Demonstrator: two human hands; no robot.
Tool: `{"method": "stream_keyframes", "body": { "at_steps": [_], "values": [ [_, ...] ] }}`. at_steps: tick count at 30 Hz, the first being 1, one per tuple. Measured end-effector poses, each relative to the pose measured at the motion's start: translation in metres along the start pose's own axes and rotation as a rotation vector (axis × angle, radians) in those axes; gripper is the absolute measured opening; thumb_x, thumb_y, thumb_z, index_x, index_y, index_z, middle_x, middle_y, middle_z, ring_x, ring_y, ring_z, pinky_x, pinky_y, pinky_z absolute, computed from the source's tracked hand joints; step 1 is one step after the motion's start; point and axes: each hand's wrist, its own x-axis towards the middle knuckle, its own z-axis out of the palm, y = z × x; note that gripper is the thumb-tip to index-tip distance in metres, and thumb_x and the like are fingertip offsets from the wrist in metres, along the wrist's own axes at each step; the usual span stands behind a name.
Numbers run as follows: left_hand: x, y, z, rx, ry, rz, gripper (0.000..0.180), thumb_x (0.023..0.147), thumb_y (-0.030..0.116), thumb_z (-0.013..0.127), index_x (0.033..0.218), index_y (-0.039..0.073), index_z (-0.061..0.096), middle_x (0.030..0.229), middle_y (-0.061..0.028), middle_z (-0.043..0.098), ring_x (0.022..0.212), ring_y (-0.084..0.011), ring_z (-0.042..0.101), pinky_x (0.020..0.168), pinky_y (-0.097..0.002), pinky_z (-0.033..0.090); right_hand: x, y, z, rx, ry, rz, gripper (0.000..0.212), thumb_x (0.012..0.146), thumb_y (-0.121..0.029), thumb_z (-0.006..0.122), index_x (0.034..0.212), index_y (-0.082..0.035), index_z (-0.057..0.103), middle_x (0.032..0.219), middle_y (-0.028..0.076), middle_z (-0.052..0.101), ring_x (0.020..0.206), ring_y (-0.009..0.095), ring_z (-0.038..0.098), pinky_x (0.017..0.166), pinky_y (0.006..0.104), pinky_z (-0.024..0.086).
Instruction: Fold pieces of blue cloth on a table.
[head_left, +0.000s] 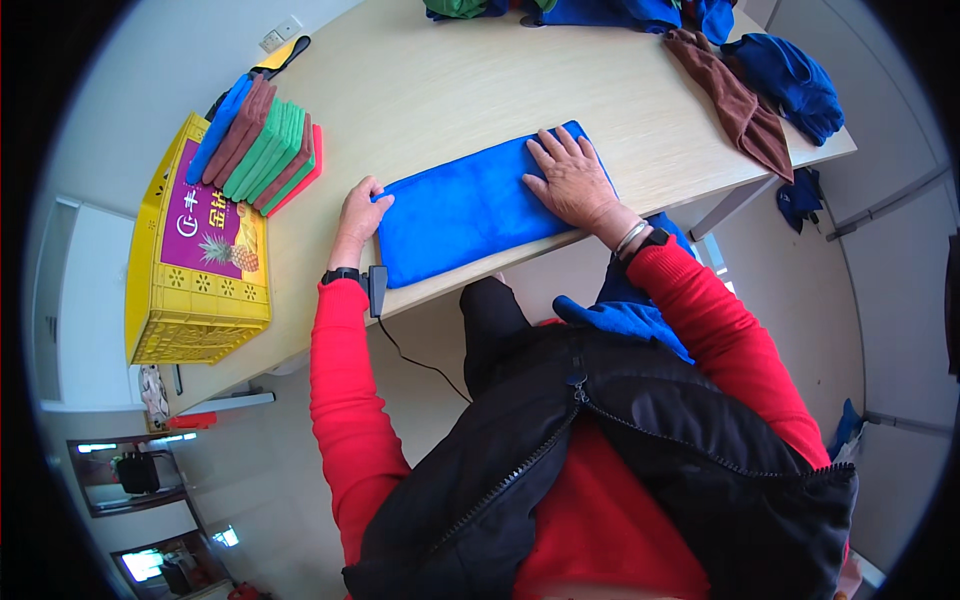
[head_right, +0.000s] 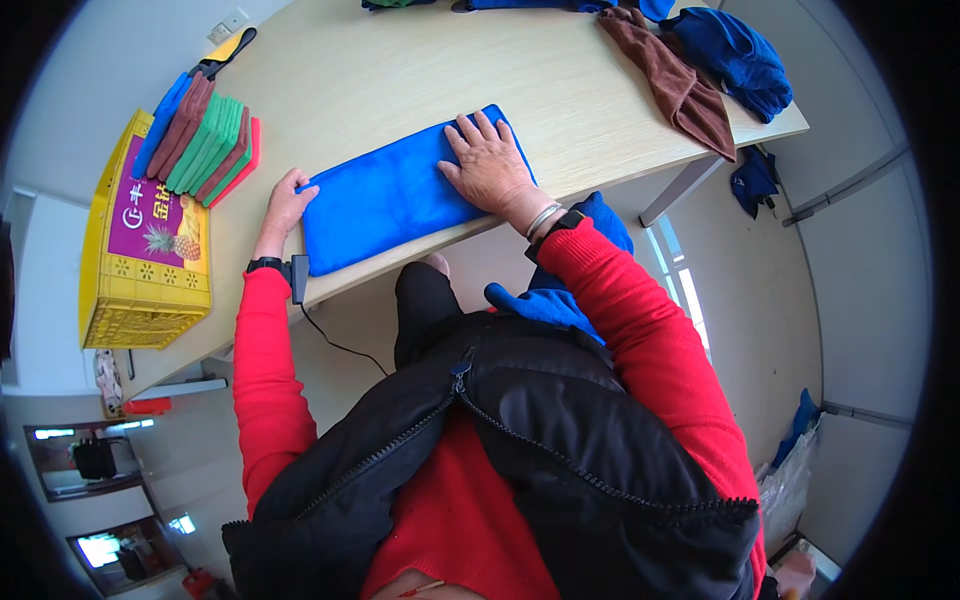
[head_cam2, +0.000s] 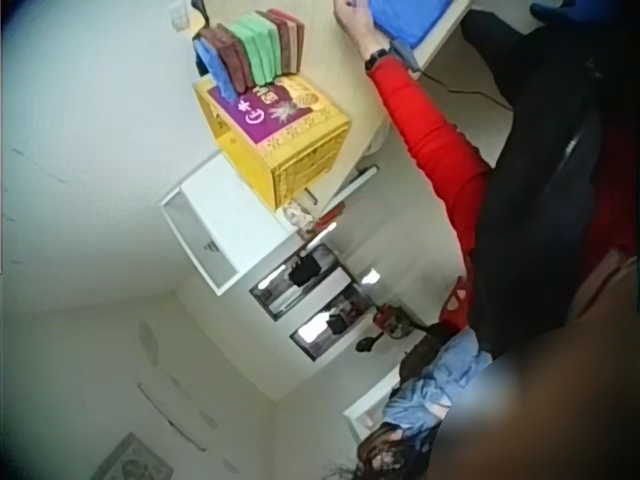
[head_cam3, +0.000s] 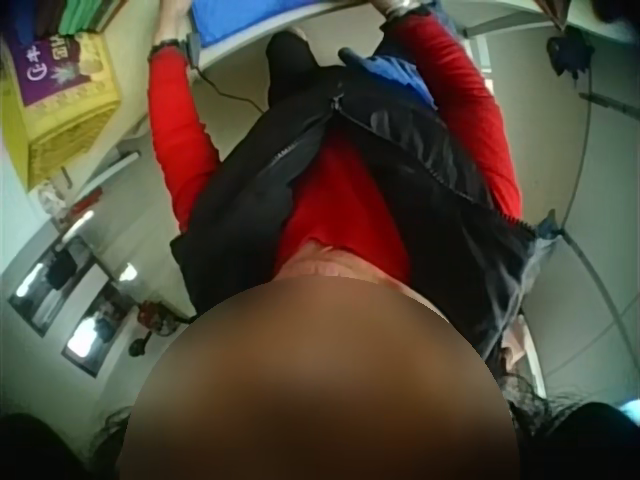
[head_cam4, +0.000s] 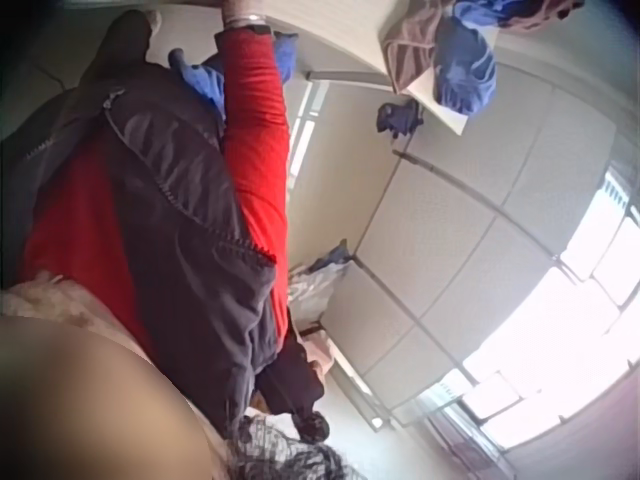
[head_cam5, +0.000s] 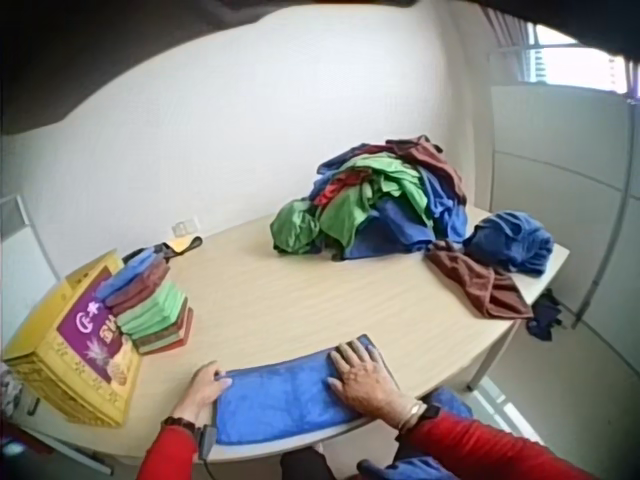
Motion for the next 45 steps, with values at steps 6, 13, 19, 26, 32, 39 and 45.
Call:
{"method": "stream_keyframes", "body": {
  "at_steps": [6,13,19,26,32,39,45],
  "values": [
    [-0.007,0.02,0.01,0.105,0.044,-0.08,0.024,0.084,0.019,0.074,0.092,0.006,0.055,0.08,-0.0153,0.063,0.077,-0.032,0.063,0.071,-0.0434,0.05,-0.003,0.005,0.001,-0.014,-0.02,0.051,0.069,0.104,-0.057,0.036,0.155,-0.011,0.038,0.162,0.014,0.032,0.152,0.035,0.024,0.124,0.0516,0.018],
    [-0.027,0.063,0.006,0.328,0.062,-0.224,0.019,0.09,0.017,0.066,0.106,0.008,0.058,0.099,-0.0151,0.069,0.096,-0.0335,0.066,0.083,-0.0449,0.05,-0.004,0.006,0.0,-0.009,-0.018,0.117,0.072,0.104,-0.059,0.036,0.155,-0.008,0.037,0.162,0.017,0.032,0.152,0.036,0.023,0.123,0.0522,0.02],
    [-0.066,0.106,0.026,0.611,0.29,0.359,0.037,0.096,0.014,0.056,0.132,0.004,0.056,0.135,-0.0145,0.058,0.13,-0.034,0.051,0.11,-0.0488,0.037,-0.005,-0.006,-0.006,-0.041,0.063,0.06,0.068,0.102,-0.055,0.041,0.153,-0.008,0.041,0.16,0.017,0.035,0.151,0.037,0.026,0.122,0.0538,0.021],
    [-0.077,0.135,0.096,0.552,0.083,0.405,0.054,0.101,0.03,0.052,0.15,0.01,0.044,0.158,-0.0137,0.038,0.148,-0.0333,0.031,0.12,-0.0528,0.024,-0.004,-0.056,0.004,0.123,0.088,-0.147,0.063,0.102,-0.05,0.044,0.151,-0.011,0.044,0.159,0.014,0.038,0.15,0.037,0.028,0.121,0.0547,0.021],
    [-0.081,0.112,0.087,0.598,0.076,0.189,0.058,0.104,0.047,0.042,0.154,0.017,0.04,0.163,-0.0119,0.031,0.151,-0.0346,0.026,0.12,-0.0576,0.02,0.0,-0.009,0.006,0.075,0.033,-0.023,0.059,0.104,-0.049,0.04,0.153,-0.016,0.042,0.16,0.012,0.036,0.15,0.037,0.027,0.121,0.054,0.02],
    [-0.081,0.089,0.066,0.566,0.104,-0.022,0.064,0.104,0.054,0.038,0.157,0.018,0.034,0.165,-0.0112,0.027,0.152,-0.0348,0.023,0.119,-0.06,0.02,-0.004,0.042,0.009,0.074,0.02,0.131,0.057,0.105,-0.048,0.036,0.154,-0.018,0.039,0.162,0.011,0.034,0.151,0.036,0.026,0.123,0.0527,0.018],
    [-0.104,0.082,0.048,0.562,0.224,-0.196,0.068,0.102,0.057,0.041,0.152,0.01,0.04,0.157,-0.0181,0.038,0.145,-0.0352,0.035,0.116,-0.0514,0.03,-0.016,0.053,-0.002,0.088,0.059,0.15,0.055,0.105,-0.045,0.038,0.151,-0.015,0.044,0.16,0.013,0.036,0.15,0.037,0.027,0.122,0.0554,0.02]
  ]
}}
